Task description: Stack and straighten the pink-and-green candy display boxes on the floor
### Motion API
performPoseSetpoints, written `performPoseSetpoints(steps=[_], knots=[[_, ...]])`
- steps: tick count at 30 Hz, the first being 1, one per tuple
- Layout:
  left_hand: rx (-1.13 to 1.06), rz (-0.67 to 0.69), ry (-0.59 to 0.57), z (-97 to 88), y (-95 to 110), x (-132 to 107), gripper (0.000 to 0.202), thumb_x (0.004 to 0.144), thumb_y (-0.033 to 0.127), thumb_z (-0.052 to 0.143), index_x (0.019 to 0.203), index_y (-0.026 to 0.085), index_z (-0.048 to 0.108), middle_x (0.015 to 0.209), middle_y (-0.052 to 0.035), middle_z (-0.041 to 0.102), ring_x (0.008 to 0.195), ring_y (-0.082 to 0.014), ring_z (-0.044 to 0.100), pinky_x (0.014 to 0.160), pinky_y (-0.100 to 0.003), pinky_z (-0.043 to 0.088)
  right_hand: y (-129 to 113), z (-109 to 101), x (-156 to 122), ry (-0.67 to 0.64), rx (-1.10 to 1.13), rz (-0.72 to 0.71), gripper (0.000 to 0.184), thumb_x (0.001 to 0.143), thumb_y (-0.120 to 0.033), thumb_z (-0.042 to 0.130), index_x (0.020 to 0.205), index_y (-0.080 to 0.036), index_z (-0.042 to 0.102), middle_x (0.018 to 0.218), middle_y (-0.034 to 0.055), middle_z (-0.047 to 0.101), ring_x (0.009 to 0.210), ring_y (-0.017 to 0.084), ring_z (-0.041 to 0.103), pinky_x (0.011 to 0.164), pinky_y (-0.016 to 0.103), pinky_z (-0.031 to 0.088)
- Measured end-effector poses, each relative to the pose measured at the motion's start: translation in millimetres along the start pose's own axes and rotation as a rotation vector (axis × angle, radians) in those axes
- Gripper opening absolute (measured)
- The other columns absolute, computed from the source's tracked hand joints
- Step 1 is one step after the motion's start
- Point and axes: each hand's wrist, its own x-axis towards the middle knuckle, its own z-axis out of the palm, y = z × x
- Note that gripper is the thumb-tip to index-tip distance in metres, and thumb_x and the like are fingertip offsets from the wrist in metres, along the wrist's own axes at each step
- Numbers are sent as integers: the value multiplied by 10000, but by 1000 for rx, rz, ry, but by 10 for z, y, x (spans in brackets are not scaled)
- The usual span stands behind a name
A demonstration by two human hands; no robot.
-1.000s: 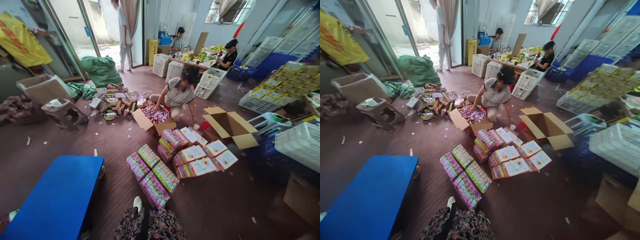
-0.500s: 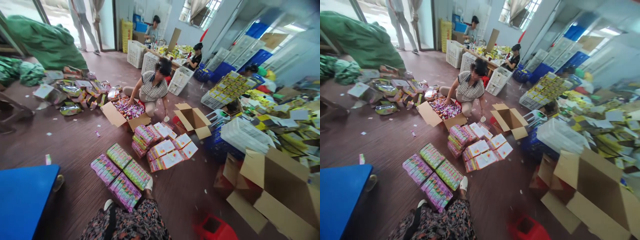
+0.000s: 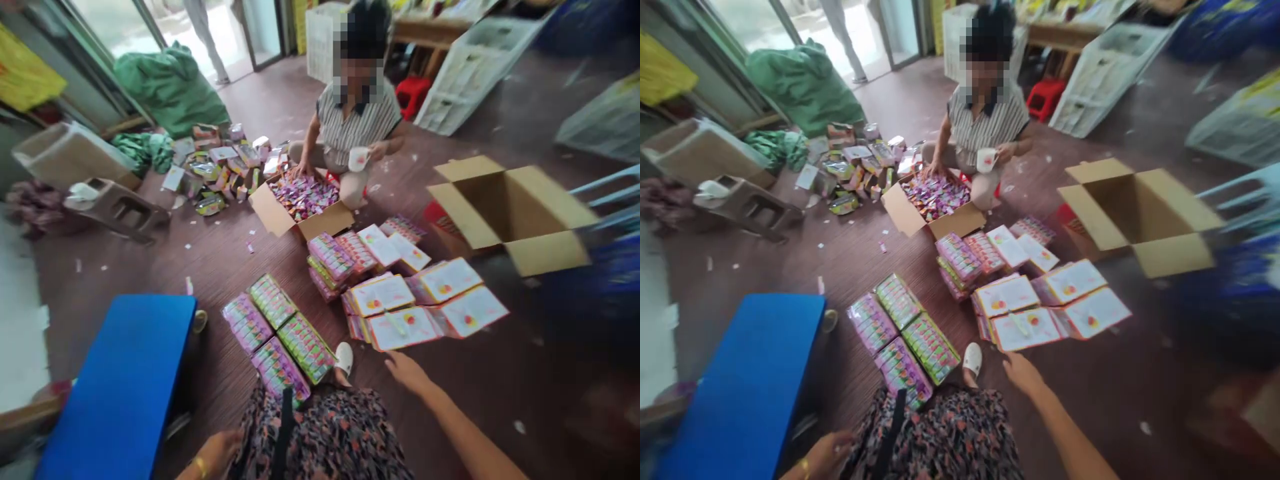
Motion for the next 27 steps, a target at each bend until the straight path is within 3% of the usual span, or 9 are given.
performPoseSetpoints(steps=[2, 4, 9, 12, 15, 18, 22, 25, 27], knots=[[-11, -40, 93, -89, 94, 305, 388, 796, 261, 459, 1055, 341, 737, 1110, -8, 713, 1091, -199, 644, 975, -316, 451, 68, -34, 361, 83, 6, 20, 516, 935, -197, 300, 1394, -11, 444, 1396, 212, 502, 1313, 252, 467, 1103, 351, 339], [12, -63, 203, -250, 256, 755, 440, 871, 261, 399, 1215, 248, 674, 1187, -88, 670, 1115, -206, 625, 991, -314, 448, 142, -35, 650, 202, -4, 92, 528, 917, -198, 324, 1389, 10, 436, 1385, 238, 495, 1287, 290, 480, 1059, 395, 383], [69, -4, 601, -849, 785, 1989, 486, 941, 238, 349, 1367, 92, 530, 1333, -189, 534, 1271, -243, 489, 1108, -345, 351, 247, -5, 1050, 362, -50, 294, 538, 899, -240, 366, 1400, -50, 416, 1377, 228, 469, 1170, 342, 539, 868, 443, 478], [31, 8, 810, -1199, 1084, 2627, 504, 944, 273, 388, 1397, 79, 495, 1381, -235, 467, 1323, -296, 424, 1128, -409, 322, 286, 32, 1144, 442, -167, 301, 475, 895, -242, 375, 1309, -27, 466, 1210, 241, 544, 1035, 341, 577, 788, 428, 480], [-47, -33, 900, -1374, 1295, 3129, 537, 960, 325, 376, 1451, 113, 427, 1500, -227, 337, 1417, -326, 287, 1166, -478, 238, 412, 64, 1221, 540, -263, 255, 406, 878, -223, 410, 1226, -34, 499, 1075, 223, 573, 984, 332, 566, 816, 405, 468], [-120, -51, 919, -1347, 1361, 3413, 580, 960, 358, 380, 1500, 153, 333, 1582, -173, 195, 1472, -327, 141, 1179, -554, 145, 613, 71, 1291, 600, -267, 221, 390, 837, -192, 433, 1185, -36, 513, 1010, 205, 585, 956, 319, 554, 874, 400, 454], [-148, -8, 989, -1244, 1259, 3519, 588, 952, 347, 387, 1504, 154, 323, 1600, -141, 147, 1487, -283, 93, 1201, -524, 75, 753, 55, 1236, 736, -168, 234, 405, 844, -211, 345, 1122, 0, 550, 967, 230, 596, 949, 329, 552, 879, 424, 462], [-155, 8, 1018, -1238, 1178, 3545, 586, 954, 366, 376, 1496, 146, 341, 1596, -146, 163, 1487, -279, 90, 1205, -508, 84, 547, 90, 1053, 888, 52, 253, 488, 903, -363, 286, 1068, -22, 594, 954, 237, 621, 950, 327, 579, 868, 422, 475], [-137, 15, 1042, -1245, 1161, 3572, 589, 960, 382, 353, 1497, 140, 338, 1593, -148, 173, 1488, -278, 91, 1206, -505, 84, 234, 165, 940, 859, 291, 222, 529, 915, -492, 296, 1056, -89, 609, 922, 186, 656, 881, 282, 616, 811, 376, 492]])
